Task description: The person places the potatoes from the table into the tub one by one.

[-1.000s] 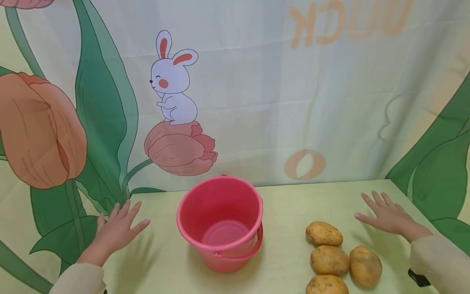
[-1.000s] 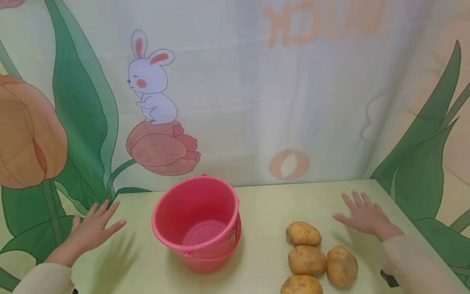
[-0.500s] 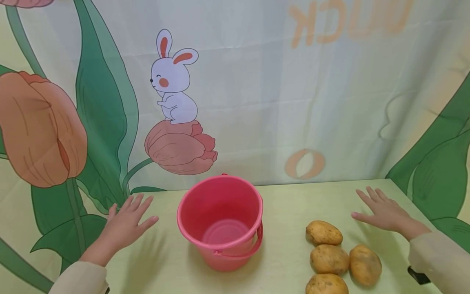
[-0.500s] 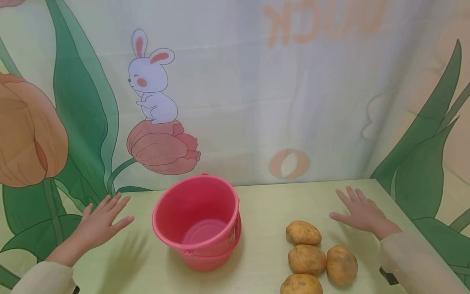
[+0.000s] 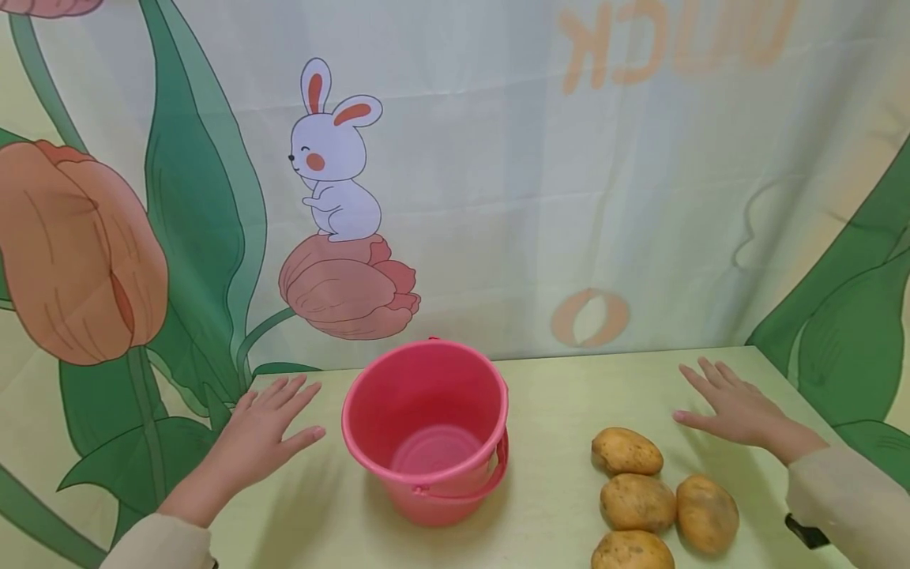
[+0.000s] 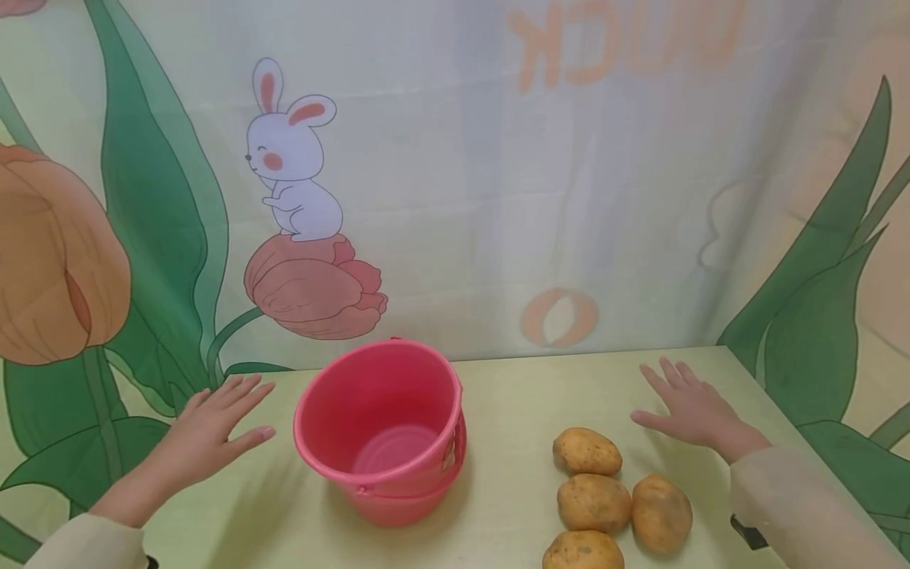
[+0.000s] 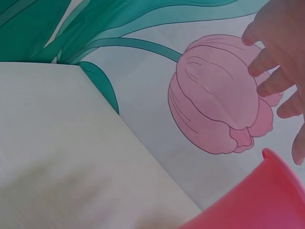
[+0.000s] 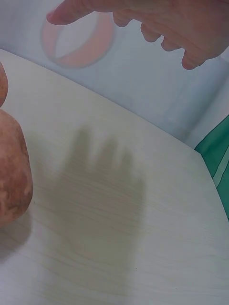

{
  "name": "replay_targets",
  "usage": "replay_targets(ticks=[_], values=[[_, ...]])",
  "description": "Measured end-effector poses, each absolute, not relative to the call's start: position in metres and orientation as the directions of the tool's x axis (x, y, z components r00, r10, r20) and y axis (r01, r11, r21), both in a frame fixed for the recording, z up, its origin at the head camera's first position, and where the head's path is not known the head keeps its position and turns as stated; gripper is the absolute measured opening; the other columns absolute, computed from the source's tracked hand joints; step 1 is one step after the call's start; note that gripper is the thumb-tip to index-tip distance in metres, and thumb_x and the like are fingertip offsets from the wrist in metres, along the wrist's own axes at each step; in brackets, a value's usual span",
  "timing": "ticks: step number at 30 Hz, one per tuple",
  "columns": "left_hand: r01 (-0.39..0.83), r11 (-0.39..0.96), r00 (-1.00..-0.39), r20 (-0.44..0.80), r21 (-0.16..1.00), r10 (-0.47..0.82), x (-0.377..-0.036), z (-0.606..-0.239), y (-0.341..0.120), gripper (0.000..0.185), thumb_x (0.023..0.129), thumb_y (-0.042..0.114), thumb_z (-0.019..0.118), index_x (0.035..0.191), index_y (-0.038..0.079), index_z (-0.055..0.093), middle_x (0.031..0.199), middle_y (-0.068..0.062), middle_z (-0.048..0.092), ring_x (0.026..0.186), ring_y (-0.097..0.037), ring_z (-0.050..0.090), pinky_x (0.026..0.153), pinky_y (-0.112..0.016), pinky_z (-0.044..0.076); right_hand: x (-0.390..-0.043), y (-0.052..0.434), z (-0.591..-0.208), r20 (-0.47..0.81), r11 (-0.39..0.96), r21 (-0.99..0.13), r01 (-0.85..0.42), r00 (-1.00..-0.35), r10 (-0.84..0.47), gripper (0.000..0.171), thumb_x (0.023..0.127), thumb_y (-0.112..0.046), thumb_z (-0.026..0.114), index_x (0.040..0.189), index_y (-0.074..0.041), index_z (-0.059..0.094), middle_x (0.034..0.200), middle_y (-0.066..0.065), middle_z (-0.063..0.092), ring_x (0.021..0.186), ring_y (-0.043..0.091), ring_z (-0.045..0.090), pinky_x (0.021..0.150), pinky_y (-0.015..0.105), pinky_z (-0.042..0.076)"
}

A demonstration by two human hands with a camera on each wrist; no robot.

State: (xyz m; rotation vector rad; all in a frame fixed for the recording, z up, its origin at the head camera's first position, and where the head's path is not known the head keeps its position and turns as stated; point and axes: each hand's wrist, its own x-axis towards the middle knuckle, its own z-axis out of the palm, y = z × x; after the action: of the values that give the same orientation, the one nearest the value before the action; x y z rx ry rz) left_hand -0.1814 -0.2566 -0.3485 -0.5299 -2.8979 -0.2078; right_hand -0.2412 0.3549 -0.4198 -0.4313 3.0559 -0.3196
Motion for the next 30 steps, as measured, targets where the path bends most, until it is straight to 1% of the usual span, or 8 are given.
replay_targets(ticks=[10,15,19,25,30], values=[[0.452,0.89,-0.862,0.286,0.06,0.419,-0.179,-0.349,-0.249,0.058,0.078,0.044,0.062,0.126,0.012,0.05,0.131,-0.013,0.046,0.122,-0.036,0.037,0.095,-0.058,0.029,-0.239,0.344,-0.416,0.006,0.937,-0.199,-0.287,-0.956,-0.292,0.083,0.081,-0.055,0.051,0.139,-0.002,0.023,0.14,0.033,0.015,0.127,0.051,0.011,0.091,0.07,0.017],[0.522,0.851,-0.809,0.343,0.049,0.477,-0.176,-0.351,-0.244,0.052,0.074,0.038,0.067,0.118,0.01,0.057,0.125,-0.012,0.051,0.116,-0.032,0.045,0.091,-0.052,0.037,-0.238,0.341,-0.415,0.023,0.93,-0.204,-0.307,-0.951,-0.309,0.081,0.081,-0.052,0.053,0.138,-0.001,0.025,0.139,0.033,0.017,0.126,0.051,0.013,0.091,0.069,0.019],[0.57,0.821,-0.767,0.383,0.035,0.516,-0.174,-0.352,-0.239,0.046,0.072,0.034,0.07,0.112,0.012,0.061,0.121,-0.01,0.054,0.11,-0.028,0.05,0.087,-0.047,0.043,-0.238,0.338,-0.416,0.034,0.924,-0.209,-0.319,-0.947,-0.319,0.08,0.081,-0.052,0.053,0.136,-0.001,0.028,0.138,0.032,0.02,0.125,0.051,0.017,0.092,0.067,0.021],[0.597,0.801,-0.746,0.395,0.042,0.536,-0.172,-0.353,-0.234,0.043,0.07,0.033,0.072,0.109,0.016,0.063,0.118,-0.006,0.057,0.106,-0.024,0.052,0.083,-0.045,0.046,-0.236,0.332,-0.415,0.045,0.919,-0.213,-0.33,-0.943,-0.328,0.079,0.08,-0.053,0.053,0.135,0.0,0.031,0.137,0.032,0.023,0.123,0.05,0.023,0.091,0.066,0.025],[0.616,0.787,-0.733,0.401,0.045,0.55,-0.171,-0.355,-0.23,0.041,0.069,0.036,0.072,0.105,0.019,0.064,0.114,-0.003,0.059,0.105,-0.021,0.053,0.084,-0.043,0.045,-0.233,0.327,-0.413,0.051,0.914,-0.228,-0.335,-0.942,-0.332,0.077,0.081,-0.052,0.054,0.133,0.0,0.034,0.136,0.031,0.026,0.121,0.049,0.027,0.09,0.065,0.028]])
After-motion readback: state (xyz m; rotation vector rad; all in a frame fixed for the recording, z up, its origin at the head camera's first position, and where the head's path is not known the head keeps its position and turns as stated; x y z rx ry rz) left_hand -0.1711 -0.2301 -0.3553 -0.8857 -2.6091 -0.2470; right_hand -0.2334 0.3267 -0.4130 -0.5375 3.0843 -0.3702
